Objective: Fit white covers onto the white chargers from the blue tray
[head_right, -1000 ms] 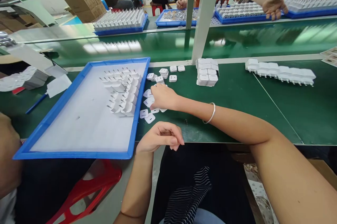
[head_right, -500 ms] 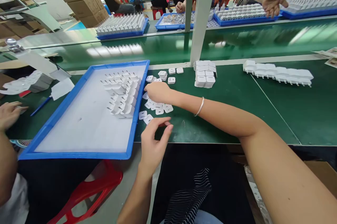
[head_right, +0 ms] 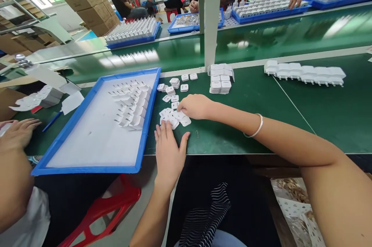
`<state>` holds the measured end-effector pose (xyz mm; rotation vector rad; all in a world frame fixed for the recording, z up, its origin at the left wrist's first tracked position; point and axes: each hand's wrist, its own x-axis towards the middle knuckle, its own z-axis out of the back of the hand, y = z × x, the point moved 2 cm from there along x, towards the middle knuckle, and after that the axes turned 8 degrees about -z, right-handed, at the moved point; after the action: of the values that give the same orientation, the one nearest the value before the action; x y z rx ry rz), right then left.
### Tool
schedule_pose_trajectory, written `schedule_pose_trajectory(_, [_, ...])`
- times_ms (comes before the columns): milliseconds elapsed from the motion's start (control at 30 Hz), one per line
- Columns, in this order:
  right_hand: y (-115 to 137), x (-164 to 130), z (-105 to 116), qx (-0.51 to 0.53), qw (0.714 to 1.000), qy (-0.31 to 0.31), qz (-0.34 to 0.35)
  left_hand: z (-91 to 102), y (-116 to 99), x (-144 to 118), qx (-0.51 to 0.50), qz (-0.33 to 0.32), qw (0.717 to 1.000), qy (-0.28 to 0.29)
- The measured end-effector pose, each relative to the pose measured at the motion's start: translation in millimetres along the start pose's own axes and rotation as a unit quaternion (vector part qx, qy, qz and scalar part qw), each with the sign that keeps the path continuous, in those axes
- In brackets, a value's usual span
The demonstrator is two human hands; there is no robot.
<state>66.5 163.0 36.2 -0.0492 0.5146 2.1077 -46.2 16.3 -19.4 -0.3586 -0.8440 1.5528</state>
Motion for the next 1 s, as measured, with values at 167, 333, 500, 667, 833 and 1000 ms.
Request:
schedule_pose_trajectory(167, [-23.7,-7.8,4.9,0.079,0.995,-0.058,-0.013,0.4,-4.1,9.3,-0.024,-0.025,0.999,0.003])
schedule_pose_trajectory(333, [-38.5,-6.4,-6.9,0.144,0.989,-0.032,0.026,11.6,-2.2,27.2,0.038,-0.055,0.998,0.007])
schedule_pose_trajectory(500, [-41.9,-1.9,-11.0,0.153,0.986,-0.011,0.062,14.3,8.7,52.3,0.108,-0.131,0.985,0.043])
schedule_pose_trajectory(667, [-32.8,7.1,-2.6,0.129,0.988,-0.032,0.077,10.8,32.4,77.2,0.155,-0.202,0.964,0.08])
schedule_pose_trajectory(833, [-34.9,17.9,10.2,0.126,0.988,-0.055,0.076,9.1,39.4,101.8,0.124,-0.232,0.963,0.05])
schedule_pose_trajectory(1000, [-34.4,23.0,13.6,0.125,0.986,-0.051,0.095,19.8,27.8,101.9,0.128,-0.191,0.973,-0.032])
